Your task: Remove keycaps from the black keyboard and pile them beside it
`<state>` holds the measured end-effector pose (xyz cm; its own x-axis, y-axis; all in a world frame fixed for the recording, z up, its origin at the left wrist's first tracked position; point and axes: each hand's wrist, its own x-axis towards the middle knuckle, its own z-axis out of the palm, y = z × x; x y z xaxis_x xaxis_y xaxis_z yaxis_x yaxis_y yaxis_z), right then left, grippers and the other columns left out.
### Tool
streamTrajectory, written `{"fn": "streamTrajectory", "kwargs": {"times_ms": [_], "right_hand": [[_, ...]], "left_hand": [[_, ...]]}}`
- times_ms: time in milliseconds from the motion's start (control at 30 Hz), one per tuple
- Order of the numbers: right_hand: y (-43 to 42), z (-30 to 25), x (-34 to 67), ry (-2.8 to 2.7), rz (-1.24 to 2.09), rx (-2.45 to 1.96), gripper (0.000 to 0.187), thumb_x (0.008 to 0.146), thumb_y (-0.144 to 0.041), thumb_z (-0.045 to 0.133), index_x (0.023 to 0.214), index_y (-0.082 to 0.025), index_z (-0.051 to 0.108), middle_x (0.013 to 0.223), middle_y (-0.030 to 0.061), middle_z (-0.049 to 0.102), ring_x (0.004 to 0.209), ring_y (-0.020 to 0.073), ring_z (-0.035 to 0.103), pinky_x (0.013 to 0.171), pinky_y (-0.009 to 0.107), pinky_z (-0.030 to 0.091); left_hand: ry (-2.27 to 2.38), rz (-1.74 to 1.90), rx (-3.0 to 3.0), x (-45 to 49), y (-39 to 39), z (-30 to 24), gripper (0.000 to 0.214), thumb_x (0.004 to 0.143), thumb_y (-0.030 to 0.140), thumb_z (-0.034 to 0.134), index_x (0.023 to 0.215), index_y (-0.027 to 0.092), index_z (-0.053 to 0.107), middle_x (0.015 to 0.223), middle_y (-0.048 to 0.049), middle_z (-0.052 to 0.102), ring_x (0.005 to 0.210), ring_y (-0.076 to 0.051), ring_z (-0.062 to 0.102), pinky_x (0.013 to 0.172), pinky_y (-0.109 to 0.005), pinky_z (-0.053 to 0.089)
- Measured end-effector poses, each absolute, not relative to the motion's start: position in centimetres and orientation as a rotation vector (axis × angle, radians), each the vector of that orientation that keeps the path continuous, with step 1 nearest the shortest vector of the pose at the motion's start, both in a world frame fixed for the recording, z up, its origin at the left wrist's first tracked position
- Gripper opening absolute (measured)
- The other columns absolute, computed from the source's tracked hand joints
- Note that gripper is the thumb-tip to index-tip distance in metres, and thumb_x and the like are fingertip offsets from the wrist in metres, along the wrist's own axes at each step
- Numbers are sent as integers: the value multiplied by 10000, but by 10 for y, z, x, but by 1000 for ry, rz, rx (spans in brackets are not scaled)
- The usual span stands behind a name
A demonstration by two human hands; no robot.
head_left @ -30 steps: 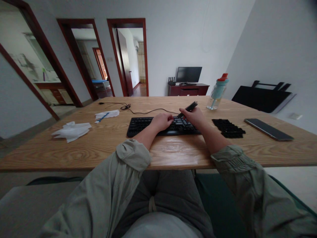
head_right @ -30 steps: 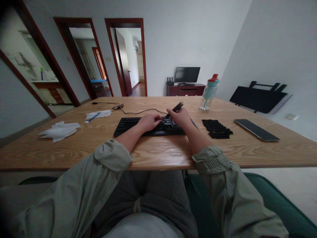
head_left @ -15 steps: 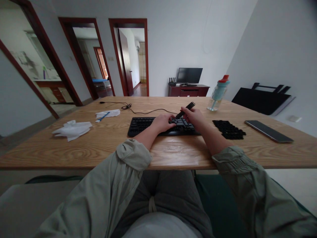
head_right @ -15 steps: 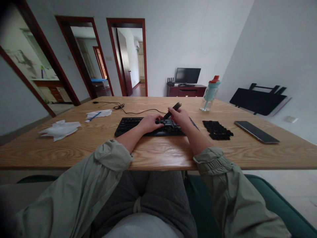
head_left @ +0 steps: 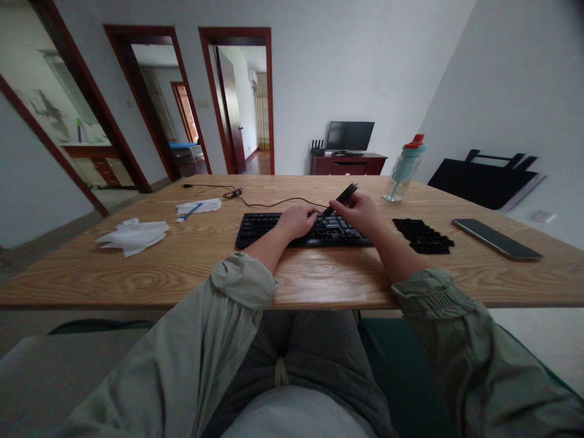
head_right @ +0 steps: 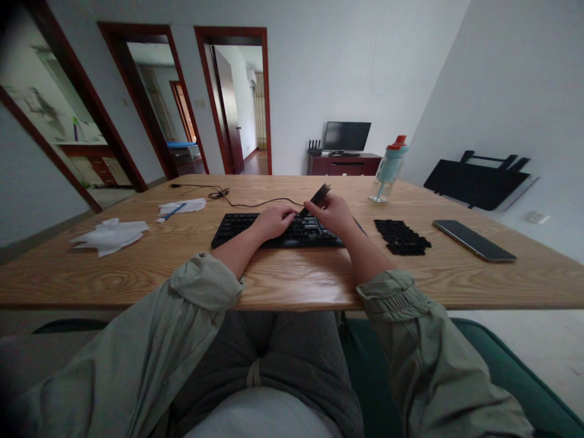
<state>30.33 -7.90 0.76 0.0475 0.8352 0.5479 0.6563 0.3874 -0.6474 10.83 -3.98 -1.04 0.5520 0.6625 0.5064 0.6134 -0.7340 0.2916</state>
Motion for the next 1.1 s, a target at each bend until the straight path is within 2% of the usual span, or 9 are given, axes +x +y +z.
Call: {"fn": "streamTrajectory", "kwargs": {"times_ms": [200,600,1100], "right_hand": [[-74,7,306,-1566,151,-1482,328,762,-473,589,613,-188,522,580,16,557,568,144,482,551,270,359],[-64,-3,315,-1458,177,-1508,349,767,-519,577,652,-191,551,621,50,632,593,177,536,548,274,381],[-65,-2,318,-1501,157,-1534,344,766,-504,588,645,-185,546,616,36,603,587,172,526,537,277,369]], "left_hand": [[1141,917,2664,107,-40,-10,323,910,256,476,1149,226,691,1136,-55,708,1055,-190,628,959,-311,468],[1170,948,2657,105,-43,-10,279,873,231,499,1066,211,701,1072,-62,708,974,-189,633,904,-310,492],[1185,925,2662,105,-44,-10,261,855,232,513,1015,216,720,1019,-57,716,948,-192,639,873,-308,498]]}}
